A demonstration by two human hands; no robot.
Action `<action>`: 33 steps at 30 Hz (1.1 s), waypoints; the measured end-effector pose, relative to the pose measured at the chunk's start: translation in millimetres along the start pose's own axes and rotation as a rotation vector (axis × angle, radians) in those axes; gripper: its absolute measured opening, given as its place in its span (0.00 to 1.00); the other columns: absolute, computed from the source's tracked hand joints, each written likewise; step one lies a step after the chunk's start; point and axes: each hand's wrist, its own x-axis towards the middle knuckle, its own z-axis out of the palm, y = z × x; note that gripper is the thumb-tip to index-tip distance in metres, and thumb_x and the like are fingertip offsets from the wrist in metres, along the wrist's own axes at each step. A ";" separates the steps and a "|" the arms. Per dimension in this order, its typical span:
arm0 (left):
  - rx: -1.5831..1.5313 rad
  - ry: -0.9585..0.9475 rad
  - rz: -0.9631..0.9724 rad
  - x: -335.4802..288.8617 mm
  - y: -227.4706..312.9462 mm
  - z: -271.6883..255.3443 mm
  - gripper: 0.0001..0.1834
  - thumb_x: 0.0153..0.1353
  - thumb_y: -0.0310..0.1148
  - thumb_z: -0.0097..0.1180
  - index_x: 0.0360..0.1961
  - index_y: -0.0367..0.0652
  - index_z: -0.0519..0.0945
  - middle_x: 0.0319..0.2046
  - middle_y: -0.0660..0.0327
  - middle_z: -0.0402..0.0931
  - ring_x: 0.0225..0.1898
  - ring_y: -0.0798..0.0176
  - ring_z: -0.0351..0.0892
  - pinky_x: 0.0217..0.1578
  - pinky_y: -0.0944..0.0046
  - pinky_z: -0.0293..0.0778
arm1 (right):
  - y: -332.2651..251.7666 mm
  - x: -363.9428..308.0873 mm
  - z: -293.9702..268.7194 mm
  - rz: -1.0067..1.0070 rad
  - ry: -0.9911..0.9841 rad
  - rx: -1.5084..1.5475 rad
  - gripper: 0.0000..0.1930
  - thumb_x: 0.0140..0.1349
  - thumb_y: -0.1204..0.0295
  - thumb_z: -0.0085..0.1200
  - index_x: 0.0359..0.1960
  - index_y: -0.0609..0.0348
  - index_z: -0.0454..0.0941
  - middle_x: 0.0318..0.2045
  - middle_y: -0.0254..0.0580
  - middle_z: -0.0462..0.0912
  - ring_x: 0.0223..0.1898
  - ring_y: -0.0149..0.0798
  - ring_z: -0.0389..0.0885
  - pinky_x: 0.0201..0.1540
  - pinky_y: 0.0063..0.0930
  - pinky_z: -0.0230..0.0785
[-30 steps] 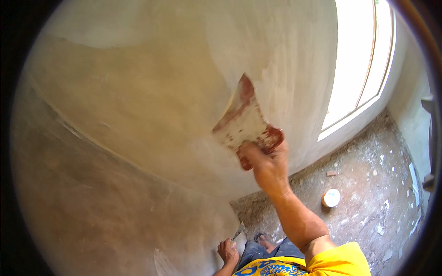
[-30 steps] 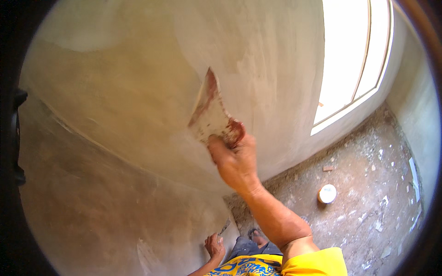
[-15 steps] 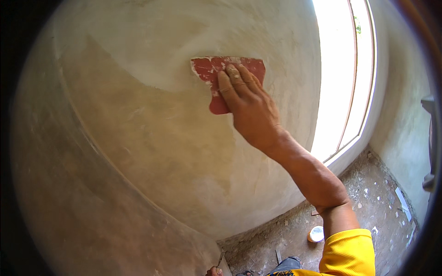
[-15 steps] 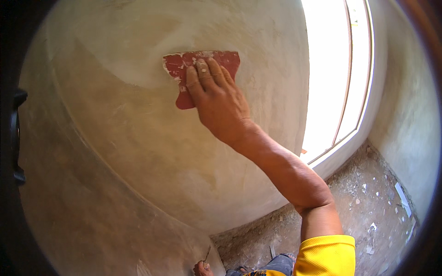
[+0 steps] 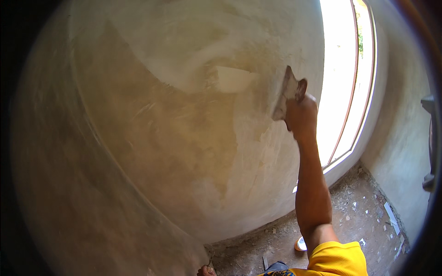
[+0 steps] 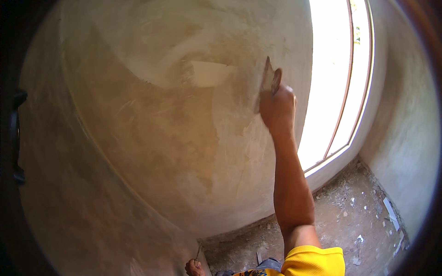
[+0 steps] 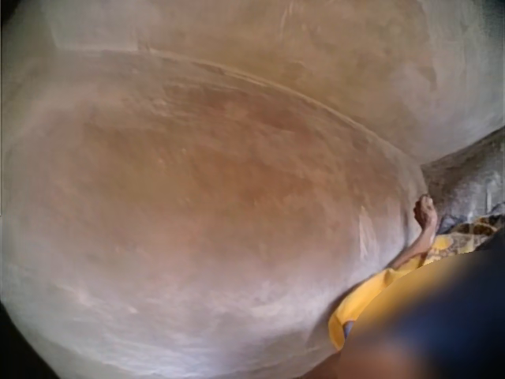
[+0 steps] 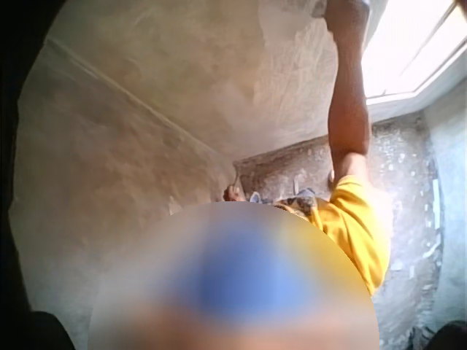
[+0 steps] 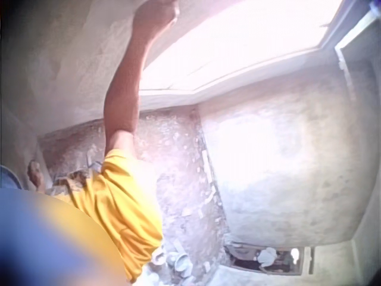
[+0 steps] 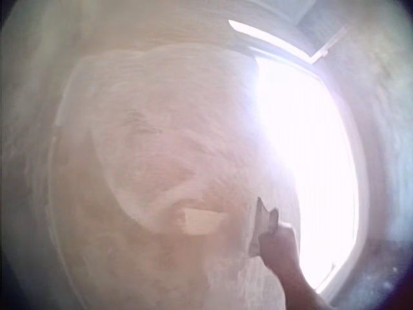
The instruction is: The person applies plaster to a wall using a trowel and a smaller scraper. They repeatedly scoop plaster from a bucket on the floor and spread it across the wall surface, smoothing it with the trowel.
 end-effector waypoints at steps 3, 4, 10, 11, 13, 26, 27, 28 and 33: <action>-0.027 -0.062 -0.012 -1.6 4.5 -14.5 0.21 0.66 0.46 0.60 0.55 0.47 0.82 0.51 0.48 0.80 0.54 0.39 0.75 0.56 0.41 0.72 | -33.6 17.9 9.9 0.033 -0.151 0.214 0.25 0.67 0.71 0.52 0.63 0.72 0.73 0.28 0.61 0.82 0.23 0.46 0.81 0.31 0.47 0.77; -0.050 -0.031 -0.025 -0.8 7.1 -16.4 0.21 0.66 0.46 0.60 0.55 0.47 0.82 0.51 0.48 0.80 0.55 0.39 0.75 0.56 0.41 0.71 | -44.5 16.0 18.2 0.005 -0.225 0.231 0.27 0.66 0.71 0.52 0.67 0.68 0.72 0.30 0.63 0.83 0.25 0.49 0.83 0.35 0.48 0.78; -0.183 -0.069 -0.081 7.5 20.7 -25.4 0.22 0.68 0.46 0.60 0.57 0.46 0.81 0.54 0.48 0.80 0.57 0.38 0.74 0.59 0.40 0.70 | -69.5 -52.2 110.5 -0.681 -0.180 -0.232 0.17 0.64 0.72 0.55 0.54 0.61 0.81 0.43 0.63 0.85 0.45 0.57 0.86 0.46 0.49 0.78; -0.230 -0.079 -0.087 9.3 24.0 -29.2 0.22 0.68 0.46 0.60 0.58 0.46 0.81 0.54 0.49 0.80 0.58 0.38 0.74 0.59 0.40 0.69 | -62.8 -68.6 126.2 -0.727 -0.185 -0.258 0.18 0.64 0.74 0.55 0.56 0.58 0.81 0.45 0.58 0.86 0.47 0.57 0.85 0.45 0.46 0.79; -0.255 -0.055 -0.073 10.8 30.4 -38.2 0.21 0.64 0.38 0.64 0.55 0.42 0.79 0.52 0.47 0.77 0.55 0.37 0.73 0.55 0.40 0.69 | -38.8 -103.8 149.5 -0.871 -0.186 -0.258 0.20 0.64 0.76 0.54 0.58 0.54 0.80 0.49 0.52 0.86 0.49 0.56 0.84 0.46 0.43 0.80; -0.249 -0.084 -0.220 -9.7 21.2 -43.6 0.22 0.69 0.45 0.60 0.58 0.46 0.80 0.55 0.48 0.80 0.58 0.38 0.73 0.60 0.40 0.69 | -45.2 -23.0 63.6 -1.086 0.207 -0.103 0.26 0.63 0.81 0.58 0.64 0.52 0.78 0.55 0.44 0.85 0.58 0.51 0.82 0.52 0.39 0.80; -0.200 -0.043 -0.200 -12.8 18.4 -37.4 0.22 0.69 0.45 0.59 0.58 0.46 0.81 0.55 0.48 0.80 0.58 0.38 0.73 0.59 0.41 0.69 | -54.5 -2.5 64.9 -1.163 0.224 -0.204 0.27 0.62 0.81 0.57 0.65 0.52 0.77 0.57 0.47 0.84 0.60 0.52 0.81 0.53 0.40 0.80; -0.152 -0.001 -0.176 -14.2 17.2 -29.5 0.22 0.69 0.45 0.59 0.58 0.46 0.81 0.55 0.48 0.80 0.58 0.38 0.73 0.59 0.41 0.69 | -59.3 9.3 69.2 -1.287 0.254 -0.302 0.28 0.62 0.81 0.56 0.66 0.51 0.77 0.59 0.49 0.82 0.62 0.52 0.80 0.54 0.40 0.81; -0.177 0.006 -0.115 -14.5 20.6 -8.8 0.21 0.69 0.46 0.58 0.56 0.45 0.81 0.53 0.48 0.80 0.57 0.38 0.74 0.59 0.42 0.70 | -18.7 -24.9 100.0 -1.274 -0.002 -0.534 0.31 0.60 0.79 0.54 0.69 0.57 0.70 0.64 0.48 0.76 0.66 0.52 0.75 0.56 0.37 0.81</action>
